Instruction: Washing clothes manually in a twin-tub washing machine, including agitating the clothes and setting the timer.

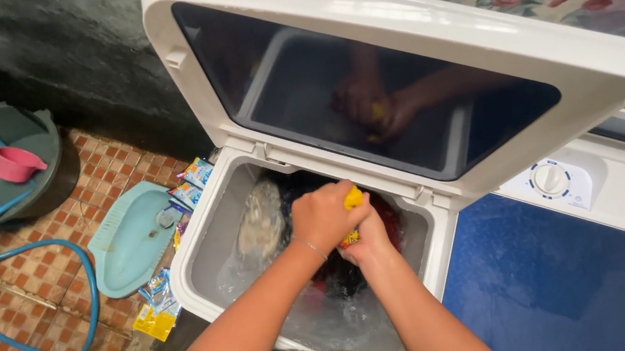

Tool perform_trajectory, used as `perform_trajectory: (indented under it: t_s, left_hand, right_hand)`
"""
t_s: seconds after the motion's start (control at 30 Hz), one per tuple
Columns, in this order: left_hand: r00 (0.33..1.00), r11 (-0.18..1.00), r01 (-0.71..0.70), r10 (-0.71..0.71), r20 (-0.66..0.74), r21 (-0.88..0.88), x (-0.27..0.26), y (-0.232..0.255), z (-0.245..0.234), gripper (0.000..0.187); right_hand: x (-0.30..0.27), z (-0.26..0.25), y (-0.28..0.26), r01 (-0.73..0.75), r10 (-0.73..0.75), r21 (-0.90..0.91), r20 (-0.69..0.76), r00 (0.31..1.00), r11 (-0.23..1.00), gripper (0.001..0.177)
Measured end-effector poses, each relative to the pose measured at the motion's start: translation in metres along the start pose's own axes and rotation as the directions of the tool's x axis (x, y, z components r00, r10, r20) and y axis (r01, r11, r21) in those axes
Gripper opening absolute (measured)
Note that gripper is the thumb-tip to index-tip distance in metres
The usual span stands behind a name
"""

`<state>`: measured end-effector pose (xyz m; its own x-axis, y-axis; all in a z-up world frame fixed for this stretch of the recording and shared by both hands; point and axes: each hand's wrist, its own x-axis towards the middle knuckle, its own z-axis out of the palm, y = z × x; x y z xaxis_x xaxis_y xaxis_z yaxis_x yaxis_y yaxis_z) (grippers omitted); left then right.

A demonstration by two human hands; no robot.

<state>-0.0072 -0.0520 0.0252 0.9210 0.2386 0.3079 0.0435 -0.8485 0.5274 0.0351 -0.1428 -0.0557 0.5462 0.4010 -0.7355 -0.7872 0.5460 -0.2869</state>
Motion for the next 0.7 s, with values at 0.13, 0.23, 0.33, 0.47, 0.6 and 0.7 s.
perform_trajectory:
  t_s: [0.13,0.23,0.33,0.47,0.6,0.7]
  left_hand:
    - [0.996,0.996,0.076,-0.074,-0.042,0.036,0.015,-0.032,-0.002,0.039]
    - [0.966,0.967,0.254,-0.253,-0.061,0.004,0.020,-0.053,-0.009,0.041]
    - [0.921,0.919,0.377,-0.386,-0.062,-0.113,0.011,-0.046,-0.017,0.043]
    - [0.992,0.978,0.044,-0.066,-0.103,-0.202,-0.010,0.009,-0.032,0.035]
    - [0.930,0.932,-0.359,0.354,-0.097,-0.043,-0.028,0.017,-0.009,0.031]
    - [0.995,0.996,-0.085,0.085,-0.042,0.017,-0.015,0.009,-0.003,0.035]
  right_hand:
    - [0.022,-0.019,0.006,0.022,-0.017,-0.042,0.104,0.994,0.999,0.034]
    - [0.014,-0.010,0.001,0.107,-0.096,-0.023,0.285,0.954,0.994,0.029]
    - [0.011,-0.005,-0.001,0.119,-0.118,0.007,0.223,0.968,0.993,0.030]
    - [0.086,-0.066,0.002,0.168,-0.167,0.027,0.333,0.928,0.985,0.025]
    - [0.121,-0.103,0.010,0.170,-0.174,0.078,0.708,0.684,0.982,0.025]
    - [0.049,-0.044,0.004,0.017,-0.015,-0.004,0.304,0.952,1.000,0.036]
